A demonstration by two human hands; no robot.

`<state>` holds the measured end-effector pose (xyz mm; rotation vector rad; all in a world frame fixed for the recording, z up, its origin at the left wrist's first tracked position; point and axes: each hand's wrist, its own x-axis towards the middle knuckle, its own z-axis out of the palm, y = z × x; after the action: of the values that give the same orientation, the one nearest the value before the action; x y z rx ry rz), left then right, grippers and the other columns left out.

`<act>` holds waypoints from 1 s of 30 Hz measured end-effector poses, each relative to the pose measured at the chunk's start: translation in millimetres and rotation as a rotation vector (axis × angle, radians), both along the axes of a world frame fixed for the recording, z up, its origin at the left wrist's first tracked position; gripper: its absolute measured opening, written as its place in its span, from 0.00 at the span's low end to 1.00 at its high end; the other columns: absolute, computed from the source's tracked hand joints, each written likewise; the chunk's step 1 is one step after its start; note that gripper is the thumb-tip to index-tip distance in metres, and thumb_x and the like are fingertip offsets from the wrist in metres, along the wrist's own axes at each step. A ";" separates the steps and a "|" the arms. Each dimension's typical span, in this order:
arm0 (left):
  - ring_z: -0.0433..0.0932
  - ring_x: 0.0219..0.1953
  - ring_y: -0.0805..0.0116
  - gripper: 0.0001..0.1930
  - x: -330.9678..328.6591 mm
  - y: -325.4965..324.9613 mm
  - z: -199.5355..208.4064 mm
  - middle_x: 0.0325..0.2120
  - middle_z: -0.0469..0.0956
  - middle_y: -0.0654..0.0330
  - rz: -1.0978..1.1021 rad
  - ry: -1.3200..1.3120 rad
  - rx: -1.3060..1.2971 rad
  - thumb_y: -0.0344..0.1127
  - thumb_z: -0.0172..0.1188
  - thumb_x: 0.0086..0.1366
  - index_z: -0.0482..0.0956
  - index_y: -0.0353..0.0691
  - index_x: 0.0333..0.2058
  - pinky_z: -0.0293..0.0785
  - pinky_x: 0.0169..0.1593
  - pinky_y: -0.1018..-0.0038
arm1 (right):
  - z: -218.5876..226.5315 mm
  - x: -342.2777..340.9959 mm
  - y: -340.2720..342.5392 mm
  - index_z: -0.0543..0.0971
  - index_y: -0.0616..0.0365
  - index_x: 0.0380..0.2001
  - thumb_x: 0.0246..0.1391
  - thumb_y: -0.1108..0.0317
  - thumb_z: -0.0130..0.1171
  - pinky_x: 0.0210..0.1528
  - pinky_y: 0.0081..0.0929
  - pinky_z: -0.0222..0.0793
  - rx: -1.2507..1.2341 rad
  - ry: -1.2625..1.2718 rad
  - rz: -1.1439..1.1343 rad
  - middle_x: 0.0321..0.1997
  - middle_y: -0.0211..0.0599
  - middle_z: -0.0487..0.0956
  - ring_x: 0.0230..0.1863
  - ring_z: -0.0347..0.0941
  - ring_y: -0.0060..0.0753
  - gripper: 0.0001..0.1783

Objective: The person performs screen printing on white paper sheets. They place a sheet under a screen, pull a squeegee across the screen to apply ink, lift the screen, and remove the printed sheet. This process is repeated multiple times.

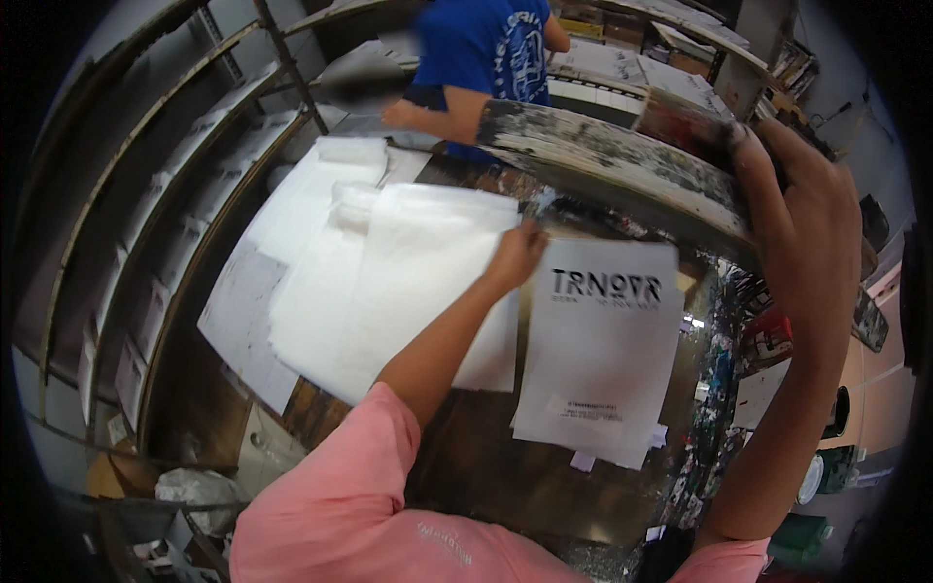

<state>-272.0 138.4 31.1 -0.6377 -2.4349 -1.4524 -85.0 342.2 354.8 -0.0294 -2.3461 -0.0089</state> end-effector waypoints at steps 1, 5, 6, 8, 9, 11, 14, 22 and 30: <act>0.81 0.31 0.51 0.11 17.3 -29.8 -2.9 0.29 0.82 0.47 0.076 -0.007 0.046 0.36 0.60 0.76 0.81 0.32 0.43 0.77 0.40 0.58 | -2.2 4.7 -3.5 0.80 0.65 0.29 0.66 0.48 0.58 0.47 0.49 0.67 -0.154 -0.077 0.036 0.30 0.53 0.81 0.36 0.75 0.60 0.27; 0.74 0.27 0.71 0.13 92.7 -172.1 -47.3 0.24 0.77 0.57 0.490 -0.141 0.121 0.39 0.58 0.80 0.80 0.34 0.40 0.73 0.35 0.68 | -24.4 25.2 -18.9 0.80 0.65 0.32 0.65 0.52 0.60 0.47 0.48 0.67 0.046 0.135 0.076 0.33 0.53 0.81 0.36 0.75 0.59 0.23; 0.73 0.26 0.72 0.13 107.5 -205.9 -58.9 0.22 0.77 0.56 0.564 0.003 0.123 0.39 0.57 0.81 0.79 0.35 0.40 0.73 0.33 0.68 | -29.5 30.6 -21.0 0.80 0.65 0.32 0.65 0.53 0.60 0.47 0.48 0.67 0.046 0.110 0.079 0.33 0.52 0.81 0.36 0.74 0.59 0.21; 0.76 0.27 0.69 0.14 126.1 -265.9 -70.1 0.25 0.79 0.54 0.703 0.082 0.047 0.41 0.57 0.82 0.79 0.35 0.40 0.74 0.34 0.66 | -38.6 37.8 -21.2 0.80 0.65 0.33 0.65 0.54 0.60 0.47 0.48 0.66 0.044 0.118 0.044 0.32 0.52 0.81 0.36 0.74 0.58 0.21; 0.78 0.27 0.64 0.14 131.4 -291.5 -68.0 0.25 0.81 0.52 0.829 0.083 0.000 0.42 0.57 0.82 0.80 0.35 0.42 0.76 0.36 0.64 | -43.5 40.6 -20.1 0.80 0.64 0.33 0.65 0.53 0.60 0.47 0.48 0.66 0.035 0.111 0.058 0.32 0.52 0.81 0.36 0.73 0.57 0.21; 0.82 0.34 0.52 0.15 136.2 -331.0 -49.2 0.31 0.83 0.46 0.958 0.083 -0.030 0.43 0.57 0.82 0.81 0.34 0.46 0.79 0.42 0.58 | -50.6 45.5 -17.8 0.81 0.64 0.33 0.66 0.52 0.59 0.48 0.47 0.66 0.028 0.105 0.086 0.33 0.51 0.81 0.37 0.73 0.57 0.21; 0.76 0.56 0.41 0.25 147.4 -326.4 -18.5 0.53 0.77 0.39 0.812 0.084 -0.130 0.48 0.65 0.76 0.76 0.36 0.61 0.70 0.62 0.49 | -54.4 48.2 -15.8 0.81 0.63 0.34 0.67 0.51 0.59 0.49 0.47 0.66 0.041 0.100 0.127 0.34 0.50 0.82 0.38 0.75 0.57 0.22; 0.50 0.83 0.39 0.61 210.7 -97.1 -36.3 0.80 0.56 0.44 -0.294 0.184 -0.904 0.87 0.52 0.60 0.64 0.42 0.77 0.27 0.80 0.30 | -34.6 40.9 -13.9 0.84 0.63 0.41 0.70 0.47 0.58 0.53 0.47 0.67 0.048 0.007 0.103 0.40 0.54 0.86 0.44 0.80 0.61 0.25; 0.51 0.81 0.36 0.68 271.2 71.5 -35.6 0.80 0.54 0.40 -0.588 0.182 -0.667 0.92 0.52 0.52 0.65 0.39 0.77 0.28 0.79 0.28 | -34.1 33.4 0.5 0.81 0.58 0.29 0.71 0.41 0.55 0.37 0.44 0.63 0.055 0.044 0.205 0.25 0.41 0.76 0.31 0.70 0.45 0.30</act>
<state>-0.8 209.9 -4.6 -1.6479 -2.6804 -0.6162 -51.6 342.7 320.7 0.2360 -2.2932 0.0280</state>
